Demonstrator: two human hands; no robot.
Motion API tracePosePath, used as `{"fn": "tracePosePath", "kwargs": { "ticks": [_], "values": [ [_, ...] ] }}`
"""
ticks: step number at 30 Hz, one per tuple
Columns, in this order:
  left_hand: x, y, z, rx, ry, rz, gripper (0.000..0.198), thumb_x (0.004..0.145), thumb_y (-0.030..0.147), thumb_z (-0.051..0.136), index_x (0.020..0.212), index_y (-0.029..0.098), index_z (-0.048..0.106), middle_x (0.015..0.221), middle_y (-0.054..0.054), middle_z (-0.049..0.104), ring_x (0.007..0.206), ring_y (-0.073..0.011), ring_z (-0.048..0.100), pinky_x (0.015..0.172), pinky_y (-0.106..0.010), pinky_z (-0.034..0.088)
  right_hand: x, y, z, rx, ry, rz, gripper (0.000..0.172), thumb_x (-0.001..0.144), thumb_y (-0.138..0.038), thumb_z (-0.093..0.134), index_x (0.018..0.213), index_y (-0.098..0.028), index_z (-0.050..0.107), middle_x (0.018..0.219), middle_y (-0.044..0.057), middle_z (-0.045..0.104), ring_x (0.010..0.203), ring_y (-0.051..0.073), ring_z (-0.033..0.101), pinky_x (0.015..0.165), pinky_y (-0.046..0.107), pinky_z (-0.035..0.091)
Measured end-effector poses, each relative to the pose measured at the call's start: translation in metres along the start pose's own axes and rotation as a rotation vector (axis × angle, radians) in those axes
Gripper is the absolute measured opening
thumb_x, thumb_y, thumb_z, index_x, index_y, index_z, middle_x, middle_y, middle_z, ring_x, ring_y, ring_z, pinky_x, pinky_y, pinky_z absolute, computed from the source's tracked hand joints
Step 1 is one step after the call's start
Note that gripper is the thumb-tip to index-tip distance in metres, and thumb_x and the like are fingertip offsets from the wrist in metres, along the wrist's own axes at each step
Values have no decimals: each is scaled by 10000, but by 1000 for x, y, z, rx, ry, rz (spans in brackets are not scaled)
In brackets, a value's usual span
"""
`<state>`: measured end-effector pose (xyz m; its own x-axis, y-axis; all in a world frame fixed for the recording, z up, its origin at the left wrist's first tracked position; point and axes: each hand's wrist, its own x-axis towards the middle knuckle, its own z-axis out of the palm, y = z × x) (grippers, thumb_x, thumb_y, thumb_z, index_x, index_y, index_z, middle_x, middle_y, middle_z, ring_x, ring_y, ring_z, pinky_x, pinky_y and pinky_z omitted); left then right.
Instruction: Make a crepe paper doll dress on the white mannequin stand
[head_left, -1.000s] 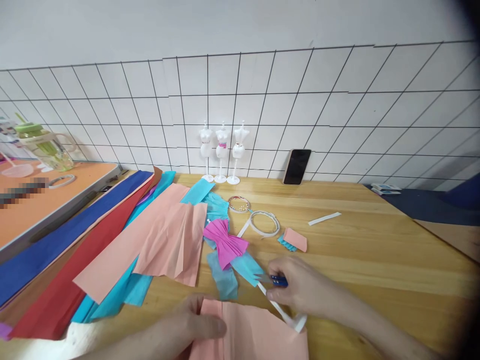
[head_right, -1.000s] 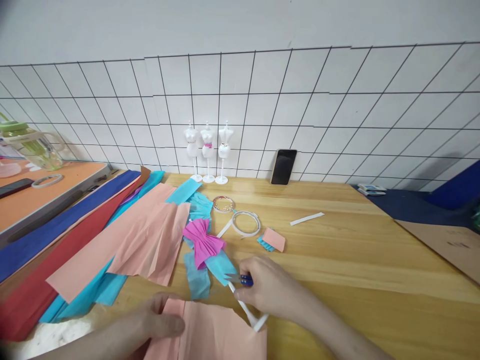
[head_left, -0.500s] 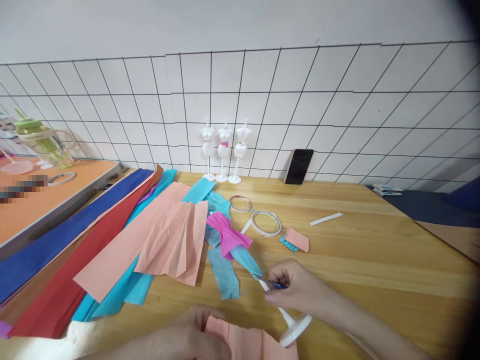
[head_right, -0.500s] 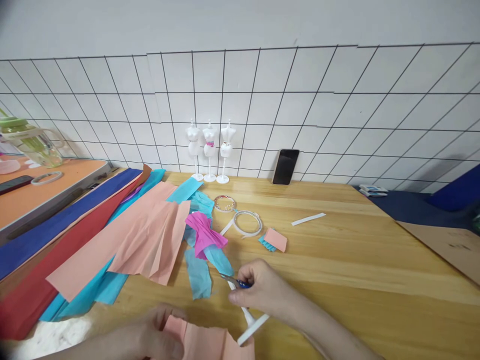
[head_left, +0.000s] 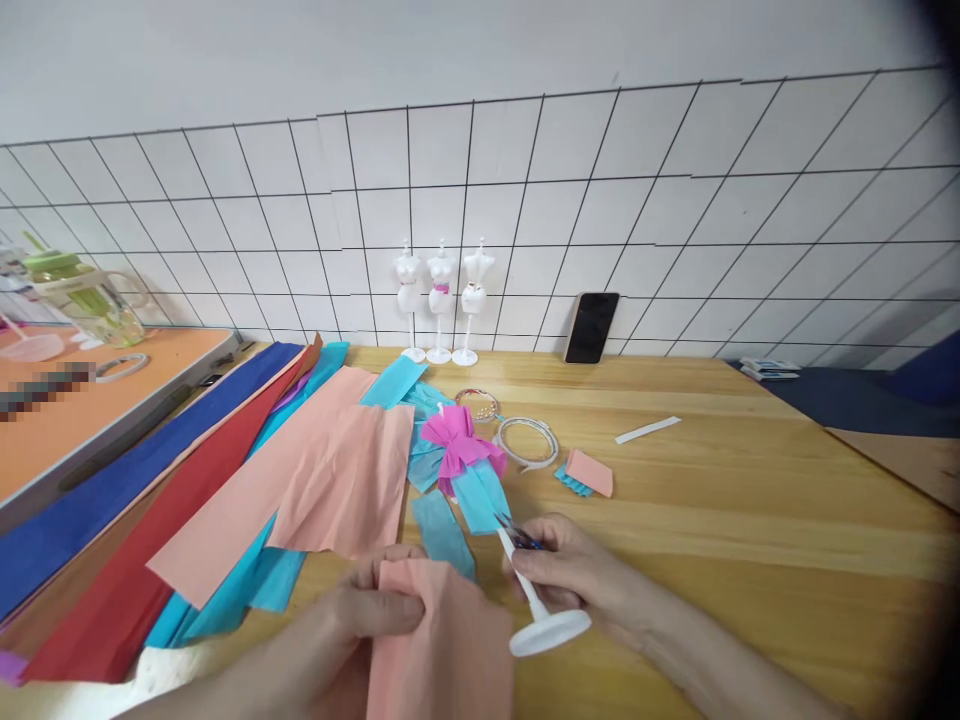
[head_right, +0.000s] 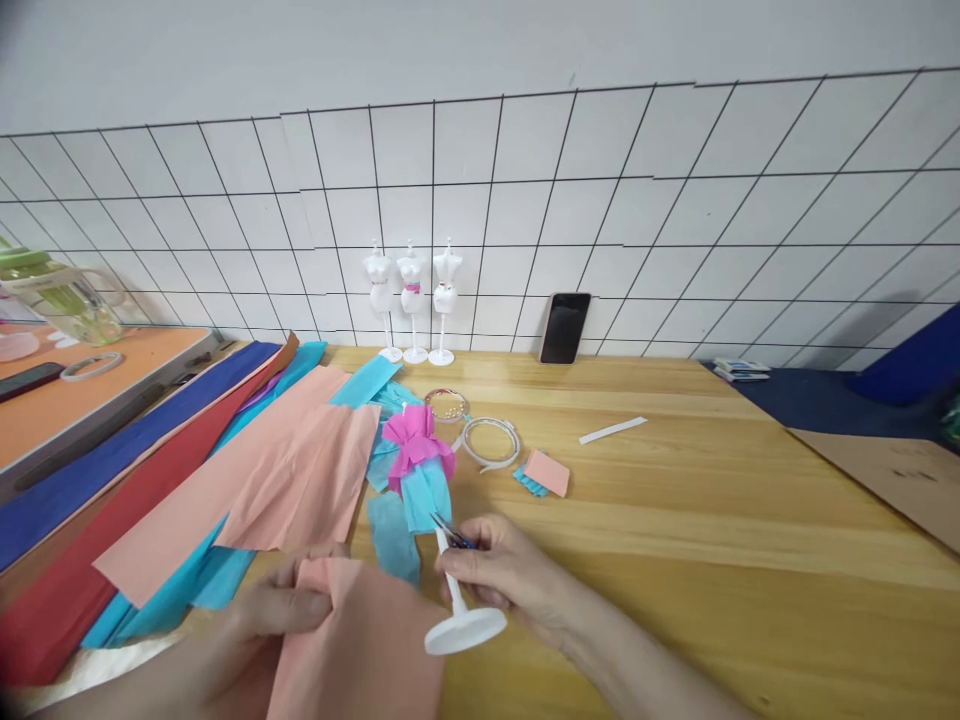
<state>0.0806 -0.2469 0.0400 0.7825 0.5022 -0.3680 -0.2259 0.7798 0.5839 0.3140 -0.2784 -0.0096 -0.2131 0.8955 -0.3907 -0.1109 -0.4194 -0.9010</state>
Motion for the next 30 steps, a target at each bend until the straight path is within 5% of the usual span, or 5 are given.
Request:
{"fn": "tracePosePath", "kwargs": {
  "ticks": [8,13,21,24,30],
  "values": [
    [-9,29,11,16,-38,98,105,668,220,720,696,171,632,683,-16,642,674,-156,608,646,-263,468,1,5,5,-367,-27,-12,285,738,-345,568,525,-164,514,432,-61,448,395,54,284,396,218,168],
    [7,23,9,167,148,105,169,686,284,727,770,155,658,727,-47,668,728,-184,627,686,-277,478,-3,5,-5,-578,95,-74,271,701,-269,587,465,-162,509,414,-72,366,409,56,282,413,215,185],
    [27,5,1,159,278,34,277,686,237,707,935,122,664,923,-144,703,915,-297,642,828,-409,479,-8,-4,-7,17,182,-46,441,726,-536,574,881,-130,647,473,-43,518,325,39,196,364,228,103],
    [28,9,3,130,232,21,273,682,213,690,933,109,663,936,-148,701,941,-295,637,872,-411,463,-5,-5,-1,-29,107,-27,397,658,-470,678,859,-130,635,397,-109,353,334,29,175,373,220,96],
    [33,13,0,163,239,26,238,666,211,719,877,129,645,888,-123,709,912,-282,650,859,-404,468,-6,-14,-3,-132,158,-6,304,586,-398,711,675,-167,534,470,-100,364,375,22,203,374,207,102]
  ]
}}
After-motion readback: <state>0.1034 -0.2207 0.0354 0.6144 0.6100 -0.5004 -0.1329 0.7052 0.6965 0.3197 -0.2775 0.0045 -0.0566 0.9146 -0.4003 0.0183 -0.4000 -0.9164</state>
